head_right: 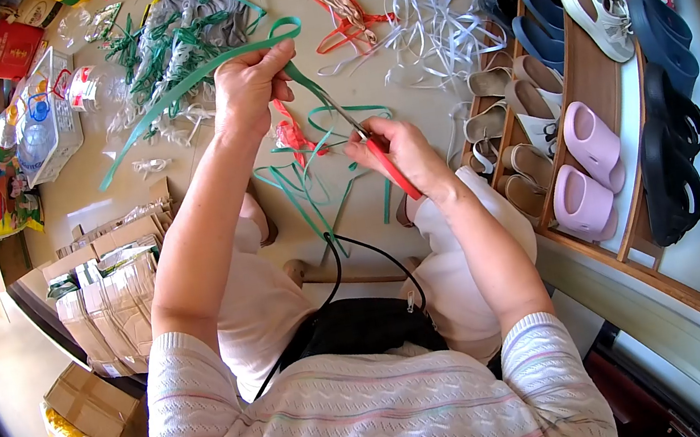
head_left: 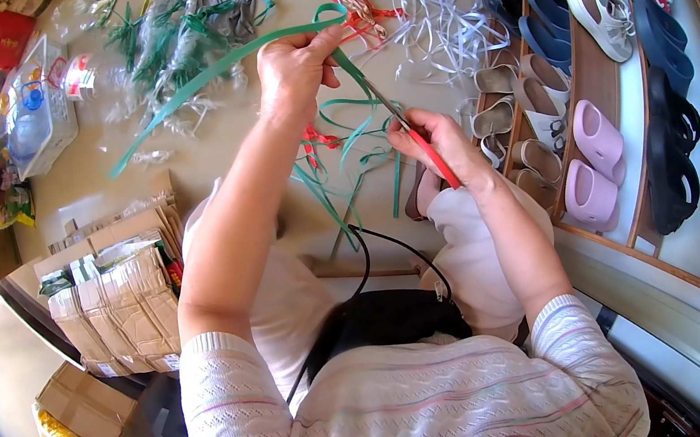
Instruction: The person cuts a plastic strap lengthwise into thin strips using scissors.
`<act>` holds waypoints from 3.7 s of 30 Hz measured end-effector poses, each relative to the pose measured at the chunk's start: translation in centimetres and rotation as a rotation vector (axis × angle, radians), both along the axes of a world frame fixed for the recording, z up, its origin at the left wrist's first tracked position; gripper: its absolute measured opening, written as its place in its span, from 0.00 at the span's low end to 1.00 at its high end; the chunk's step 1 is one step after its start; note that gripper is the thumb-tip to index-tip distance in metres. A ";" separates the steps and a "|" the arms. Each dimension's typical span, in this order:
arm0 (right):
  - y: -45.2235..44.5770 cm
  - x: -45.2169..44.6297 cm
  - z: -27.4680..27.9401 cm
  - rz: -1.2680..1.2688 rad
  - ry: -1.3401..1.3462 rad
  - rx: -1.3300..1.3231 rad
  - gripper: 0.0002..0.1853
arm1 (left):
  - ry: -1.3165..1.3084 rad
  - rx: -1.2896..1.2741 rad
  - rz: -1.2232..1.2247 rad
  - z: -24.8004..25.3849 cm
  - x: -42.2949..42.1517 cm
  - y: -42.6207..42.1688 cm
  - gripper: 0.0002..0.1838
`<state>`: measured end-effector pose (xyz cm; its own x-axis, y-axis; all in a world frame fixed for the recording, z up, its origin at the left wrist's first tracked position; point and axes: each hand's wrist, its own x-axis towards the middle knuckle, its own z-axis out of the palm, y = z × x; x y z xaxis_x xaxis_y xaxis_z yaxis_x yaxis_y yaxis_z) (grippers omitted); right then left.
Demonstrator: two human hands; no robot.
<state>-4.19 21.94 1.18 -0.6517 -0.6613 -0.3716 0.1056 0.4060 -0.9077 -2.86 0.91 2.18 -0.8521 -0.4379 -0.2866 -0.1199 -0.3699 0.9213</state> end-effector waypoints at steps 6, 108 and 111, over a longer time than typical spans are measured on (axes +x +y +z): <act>-0.5 0.1 -0.5 -0.035 0.196 0.032 0.12 | -0.020 0.140 -0.008 -0.5 0.0 0.5 0.13; 0.6 0.3 0.1 0.228 0.299 0.080 0.15 | -0.102 -0.283 -0.472 0.6 -0.3 -2.2 0.10; 0.8 0.2 -0.1 0.207 0.281 0.041 0.15 | -0.137 -0.246 -0.347 0.3 -0.4 -3.2 0.13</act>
